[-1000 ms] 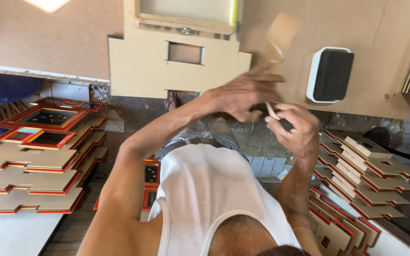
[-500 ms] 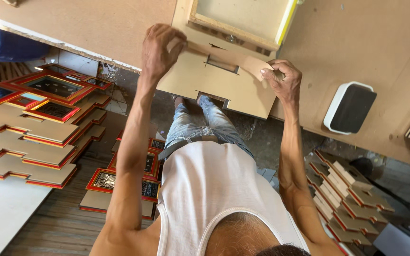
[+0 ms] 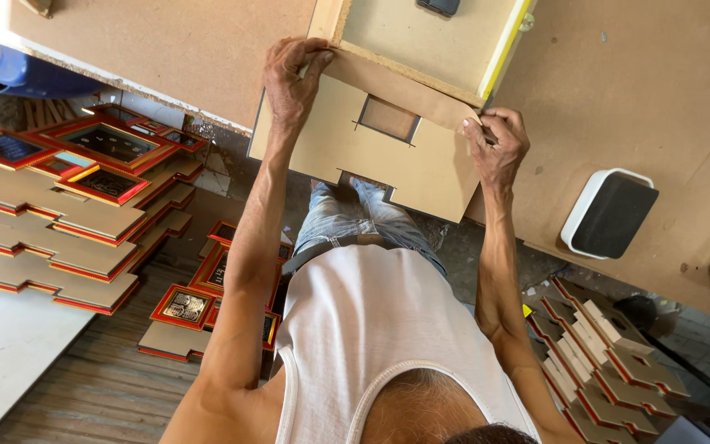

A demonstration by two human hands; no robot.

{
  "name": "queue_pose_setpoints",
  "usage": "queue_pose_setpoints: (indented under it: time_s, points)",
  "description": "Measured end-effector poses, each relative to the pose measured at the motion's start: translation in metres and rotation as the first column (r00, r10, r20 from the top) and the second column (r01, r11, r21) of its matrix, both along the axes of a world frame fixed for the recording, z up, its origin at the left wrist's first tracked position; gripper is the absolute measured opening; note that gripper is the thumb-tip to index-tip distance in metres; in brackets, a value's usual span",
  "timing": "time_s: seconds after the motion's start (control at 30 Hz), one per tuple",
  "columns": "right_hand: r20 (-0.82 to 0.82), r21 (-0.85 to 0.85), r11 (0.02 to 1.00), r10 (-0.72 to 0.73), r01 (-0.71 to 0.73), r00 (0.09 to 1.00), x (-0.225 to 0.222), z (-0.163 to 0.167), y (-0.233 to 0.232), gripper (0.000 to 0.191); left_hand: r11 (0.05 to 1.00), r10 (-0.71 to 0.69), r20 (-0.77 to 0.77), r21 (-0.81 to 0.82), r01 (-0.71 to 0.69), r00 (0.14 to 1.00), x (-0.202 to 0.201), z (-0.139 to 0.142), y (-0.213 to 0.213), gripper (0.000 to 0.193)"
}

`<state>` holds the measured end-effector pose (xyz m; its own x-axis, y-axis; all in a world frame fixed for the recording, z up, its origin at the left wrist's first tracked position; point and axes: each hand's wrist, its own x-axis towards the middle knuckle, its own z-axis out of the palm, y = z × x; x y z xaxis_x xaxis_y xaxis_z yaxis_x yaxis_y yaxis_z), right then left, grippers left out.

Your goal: The person repeatedly picks up small rectangular pieces, rubs them on a sanding block, and fits them into slots on a larger frame base. The person handles multiple frame pieces one at a time, aligning and pressing them into place on the workbench.

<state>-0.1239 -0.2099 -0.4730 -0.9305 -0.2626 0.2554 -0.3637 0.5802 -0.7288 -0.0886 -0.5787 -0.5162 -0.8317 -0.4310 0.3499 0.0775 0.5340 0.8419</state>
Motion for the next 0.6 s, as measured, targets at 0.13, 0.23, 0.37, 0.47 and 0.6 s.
queue_pose_setpoints:
  time_s: [0.13, 0.23, 0.37, 0.47, 0.6]
  points:
    - [-0.022, 0.029, 1.0, 0.01, -0.009, 1.0, -0.001, 0.003, 0.003, 0.021, 1.0, 0.016, -0.029, -0.017, -0.017, 0.999, -0.003, -0.001, 0.002, 0.018]
    - [-0.053, 0.051, 0.998, 0.03, -0.027, 0.998, 0.0, 0.005, 0.006, 0.022, 0.999, 0.022, -0.034, -0.024, -0.023, 0.999, -0.004, 0.003, 0.003, 0.017]
    - [-0.02, 0.032, 0.999, 0.03, -0.029, 0.999, 0.001, 0.005, 0.009, 0.019, 1.0, 0.024, -0.023, -0.007, -0.024, 0.999, -0.003, 0.01, 0.004, 0.019]
    - [-0.076, 0.059, 0.998, 0.035, -0.031, 0.997, 0.0, 0.005, 0.009, 0.019, 1.0, 0.017, -0.063, -0.011, -0.018, 0.998, -0.002, 0.009, 0.003, 0.017]
    - [-0.151, 0.114, 0.993, 0.059, -0.042, 0.987, -0.001, 0.007, 0.005, 0.016, 0.999, 0.04, -0.052, 0.02, -0.039, 0.998, -0.005, -0.003, 0.002, 0.016]
